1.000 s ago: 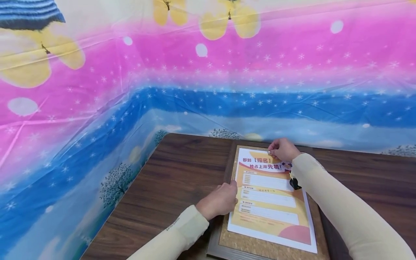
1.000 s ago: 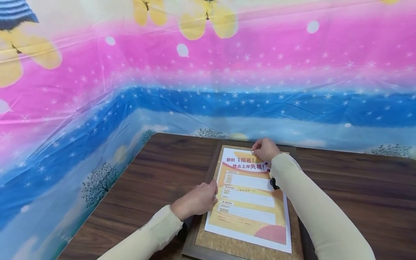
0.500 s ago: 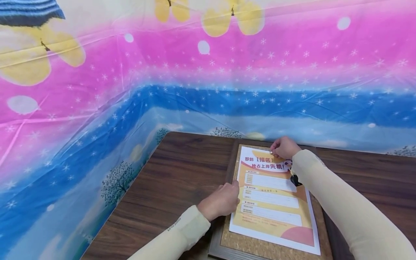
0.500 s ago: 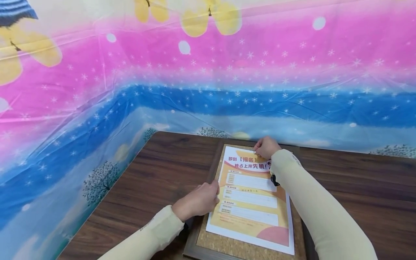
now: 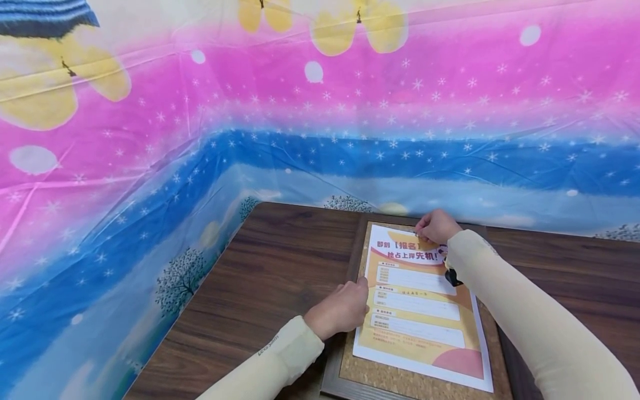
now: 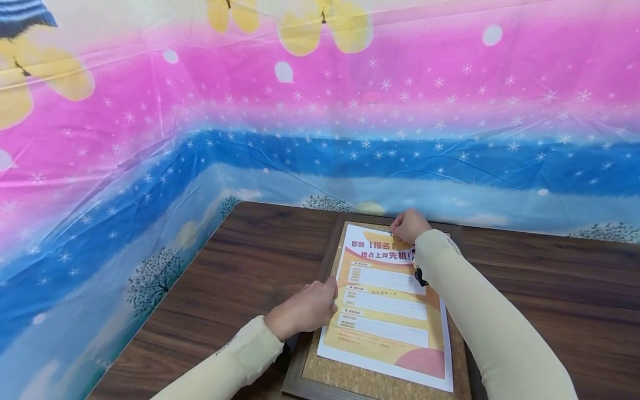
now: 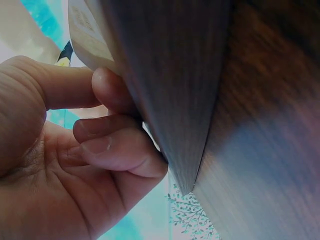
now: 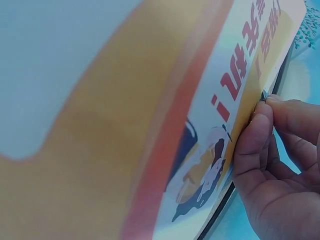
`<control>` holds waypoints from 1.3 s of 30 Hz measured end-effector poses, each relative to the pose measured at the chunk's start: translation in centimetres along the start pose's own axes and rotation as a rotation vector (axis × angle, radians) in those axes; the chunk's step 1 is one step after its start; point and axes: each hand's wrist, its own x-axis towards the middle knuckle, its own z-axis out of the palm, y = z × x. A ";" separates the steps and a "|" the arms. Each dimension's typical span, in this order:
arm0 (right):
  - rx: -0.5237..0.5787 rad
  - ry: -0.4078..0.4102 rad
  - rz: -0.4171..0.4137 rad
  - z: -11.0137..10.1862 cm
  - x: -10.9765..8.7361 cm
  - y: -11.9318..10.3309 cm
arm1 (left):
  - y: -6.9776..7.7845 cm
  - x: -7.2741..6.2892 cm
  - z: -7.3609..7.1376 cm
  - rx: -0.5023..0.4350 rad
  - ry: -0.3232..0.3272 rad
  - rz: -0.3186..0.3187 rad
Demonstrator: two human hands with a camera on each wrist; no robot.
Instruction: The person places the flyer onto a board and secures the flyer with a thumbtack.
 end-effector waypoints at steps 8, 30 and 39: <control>-0.010 0.053 -0.031 0.0 -0.7 0.4 | 0.2 0.0 0.0 -0.017 -0.006 0.034; -0.009 0.100 -0.117 -0.9 -2.8 2.3 | 0.8 2.5 -1.6 0.241 0.249 0.184; -0.093 0.124 -0.193 -0.3 -3.4 2.1 | 0.3 4.8 -2.0 0.416 0.302 0.168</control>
